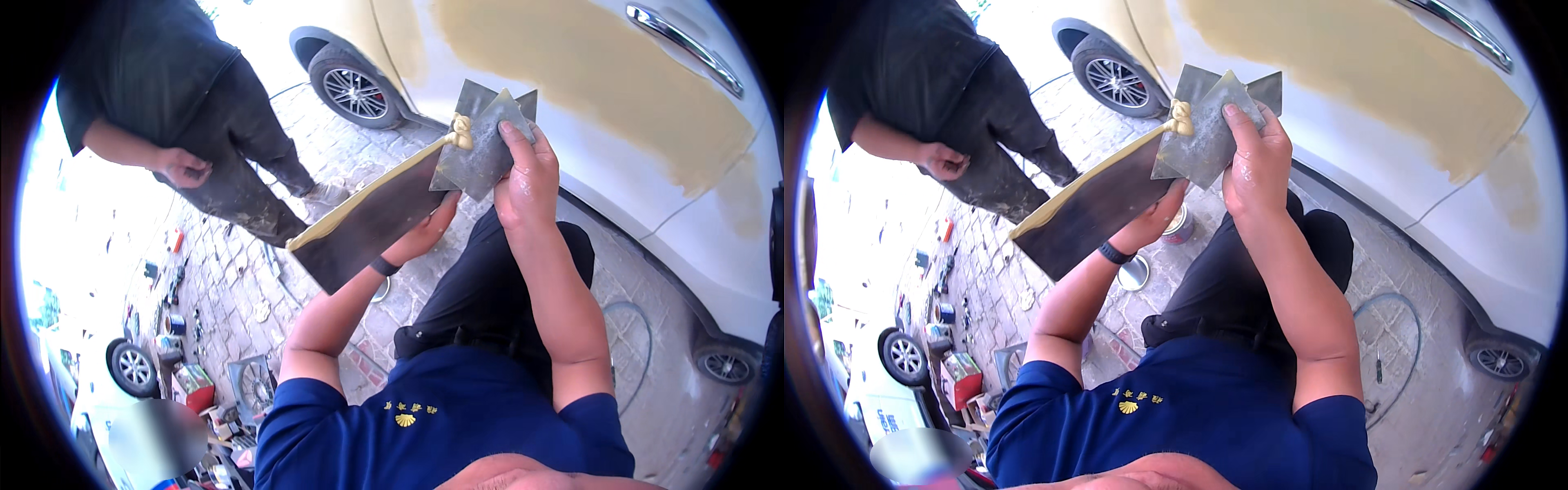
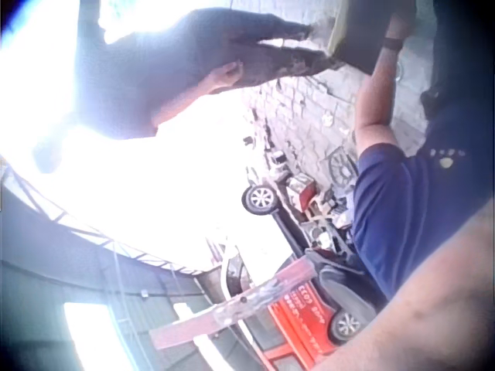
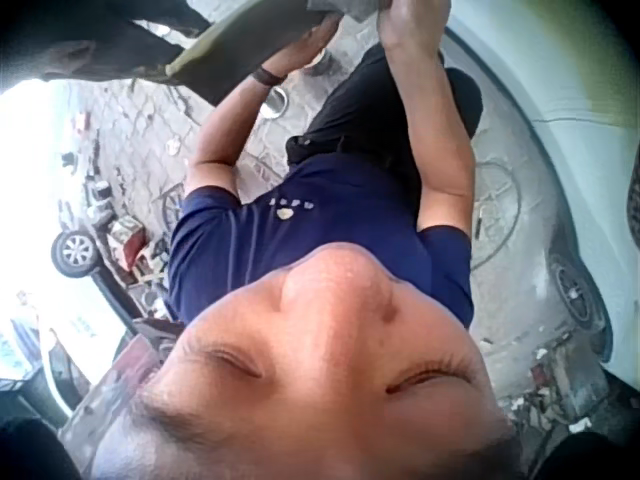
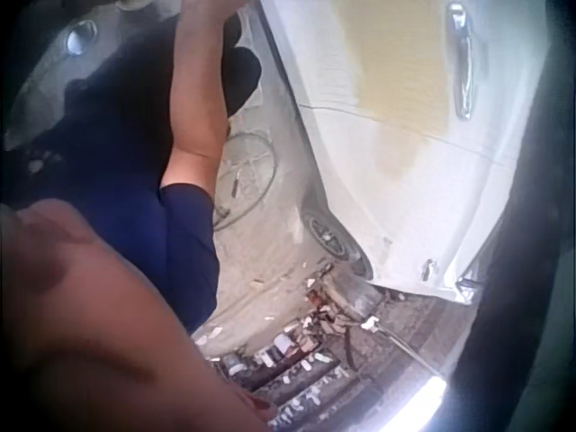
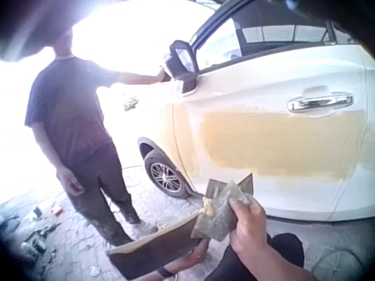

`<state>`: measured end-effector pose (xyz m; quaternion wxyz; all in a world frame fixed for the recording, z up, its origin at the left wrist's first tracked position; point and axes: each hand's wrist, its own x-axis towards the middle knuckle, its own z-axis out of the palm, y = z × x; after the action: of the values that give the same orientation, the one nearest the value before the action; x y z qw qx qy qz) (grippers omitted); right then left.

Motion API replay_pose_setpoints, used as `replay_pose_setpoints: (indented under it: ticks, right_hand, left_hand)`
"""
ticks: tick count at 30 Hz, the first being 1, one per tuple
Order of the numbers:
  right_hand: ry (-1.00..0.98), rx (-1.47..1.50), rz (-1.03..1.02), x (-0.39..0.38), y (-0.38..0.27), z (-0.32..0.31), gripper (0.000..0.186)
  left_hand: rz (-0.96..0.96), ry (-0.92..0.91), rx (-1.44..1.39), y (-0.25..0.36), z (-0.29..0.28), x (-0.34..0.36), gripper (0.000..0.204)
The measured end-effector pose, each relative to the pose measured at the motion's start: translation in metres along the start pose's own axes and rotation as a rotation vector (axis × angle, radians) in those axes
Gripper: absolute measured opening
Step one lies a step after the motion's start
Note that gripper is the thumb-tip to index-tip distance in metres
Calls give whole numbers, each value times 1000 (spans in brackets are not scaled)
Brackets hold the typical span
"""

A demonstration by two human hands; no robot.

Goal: The person applies a beige body filler to the side panel of a white car using a metal spreader. They repeatedly scoop filler from a container and spread it across the surface, smoothing the material to fill imperfections.

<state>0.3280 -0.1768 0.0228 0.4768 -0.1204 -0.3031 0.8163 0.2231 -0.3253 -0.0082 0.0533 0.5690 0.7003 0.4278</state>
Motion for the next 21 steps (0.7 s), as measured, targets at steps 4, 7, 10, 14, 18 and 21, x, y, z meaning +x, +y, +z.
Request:
replay_pose_setpoints:
  ticks: [4, 7, 10, 14, 18, 21]
  right_hand:
    - [-148, 3, 71, -32, 20, 33, 31]
    - [-265, -12, 135, -59, 29, 58, 28]
    - [-457, -19, 313, -89, 32, 86, 27]
    - [-524, 125, 248, -94, 21, 87, 27]
    - [-263, 172, 40, -27, -26, 20, 26]
    - [4, 198, 9, -3, -37, -25, 32]
  left_hand:
    - [145, 81, 37, -75, 40, -1, 31]
    - [54, 162, -5, -97, 44, -7, 32]
    - [-128, 324, -142, -119, 28, -26, 33]
    - [-327, 510, -377, -142, 1, -37, 34]
    - [-392, 583, -596, -138, -40, -35, 35]
    - [-309, 731, -801, -130, -86, -41, 33]
